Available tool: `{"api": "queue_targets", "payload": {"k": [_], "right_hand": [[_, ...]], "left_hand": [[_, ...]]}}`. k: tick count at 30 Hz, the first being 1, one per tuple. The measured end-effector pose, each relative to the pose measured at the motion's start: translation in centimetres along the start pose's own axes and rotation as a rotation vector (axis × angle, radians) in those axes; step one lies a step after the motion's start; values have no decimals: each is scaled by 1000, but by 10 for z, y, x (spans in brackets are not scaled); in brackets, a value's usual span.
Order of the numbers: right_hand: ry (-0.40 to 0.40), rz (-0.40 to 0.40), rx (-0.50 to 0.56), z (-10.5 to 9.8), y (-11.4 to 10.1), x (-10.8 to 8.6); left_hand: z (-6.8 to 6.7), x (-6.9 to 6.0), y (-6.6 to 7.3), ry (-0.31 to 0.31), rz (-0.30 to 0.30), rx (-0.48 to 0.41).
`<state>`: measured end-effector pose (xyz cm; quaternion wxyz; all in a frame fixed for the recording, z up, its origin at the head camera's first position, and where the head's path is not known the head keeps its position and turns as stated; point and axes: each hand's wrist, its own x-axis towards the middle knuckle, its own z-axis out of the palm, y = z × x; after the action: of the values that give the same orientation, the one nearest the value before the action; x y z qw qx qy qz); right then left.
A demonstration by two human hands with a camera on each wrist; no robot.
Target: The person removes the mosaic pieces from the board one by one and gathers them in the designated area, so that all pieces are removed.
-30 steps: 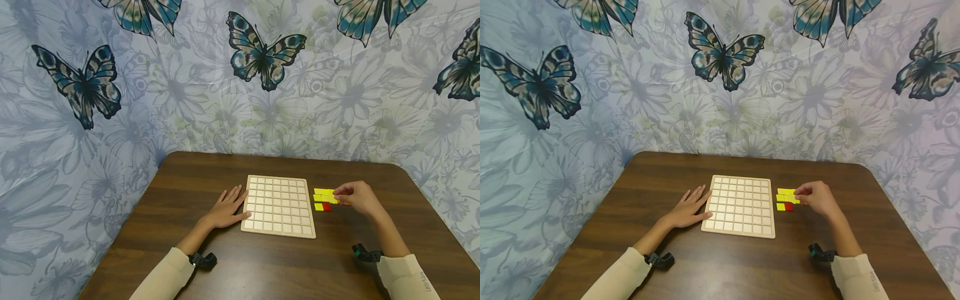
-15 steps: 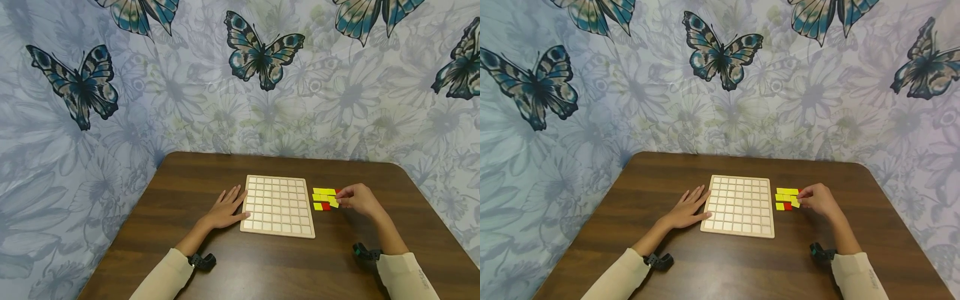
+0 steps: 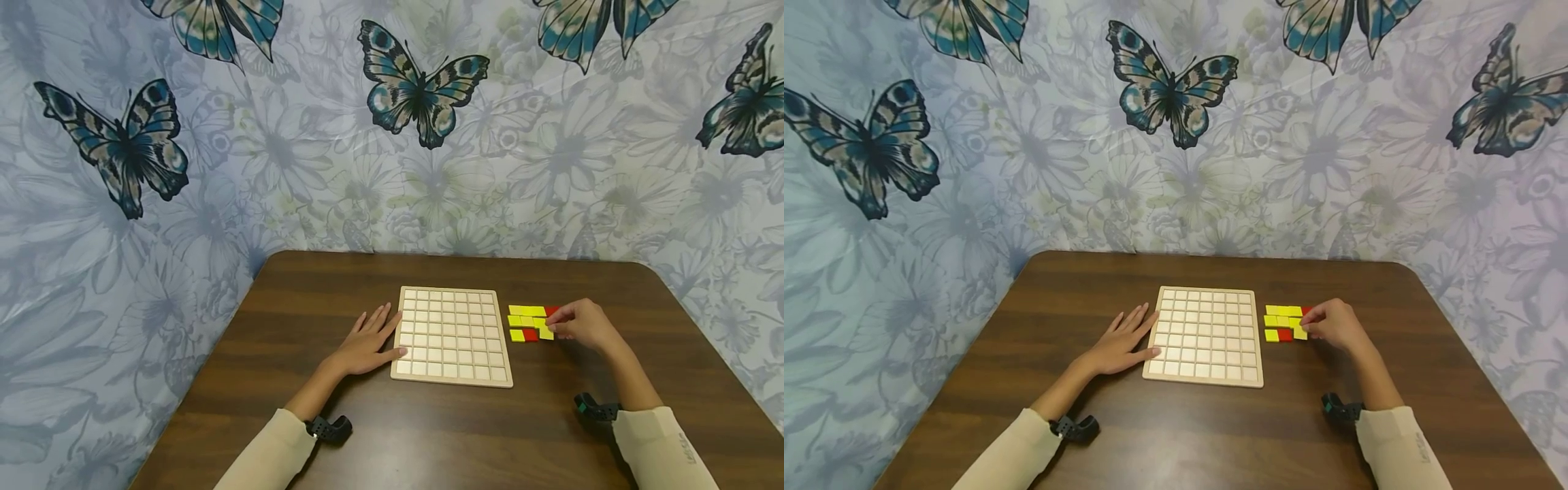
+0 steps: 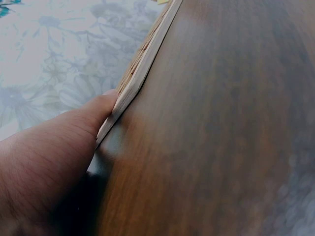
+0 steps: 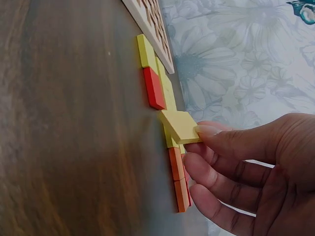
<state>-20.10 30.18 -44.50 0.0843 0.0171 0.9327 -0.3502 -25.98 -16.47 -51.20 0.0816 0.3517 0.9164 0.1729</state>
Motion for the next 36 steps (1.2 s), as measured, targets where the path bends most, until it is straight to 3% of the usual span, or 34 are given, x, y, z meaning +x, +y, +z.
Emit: {"api": "queue_targets", "payload": {"k": [16,30,36], "right_hand": [[22,-40,-21,16,-3,9],[39,-18,10,17,0,3],[59,-40,-9,16,-1,3]], "left_hand": [[-5,-3,-4,13,4,-7],[-2,-1,0,-7,7,-8],[-1,2,-3,14,19,-6]]}}
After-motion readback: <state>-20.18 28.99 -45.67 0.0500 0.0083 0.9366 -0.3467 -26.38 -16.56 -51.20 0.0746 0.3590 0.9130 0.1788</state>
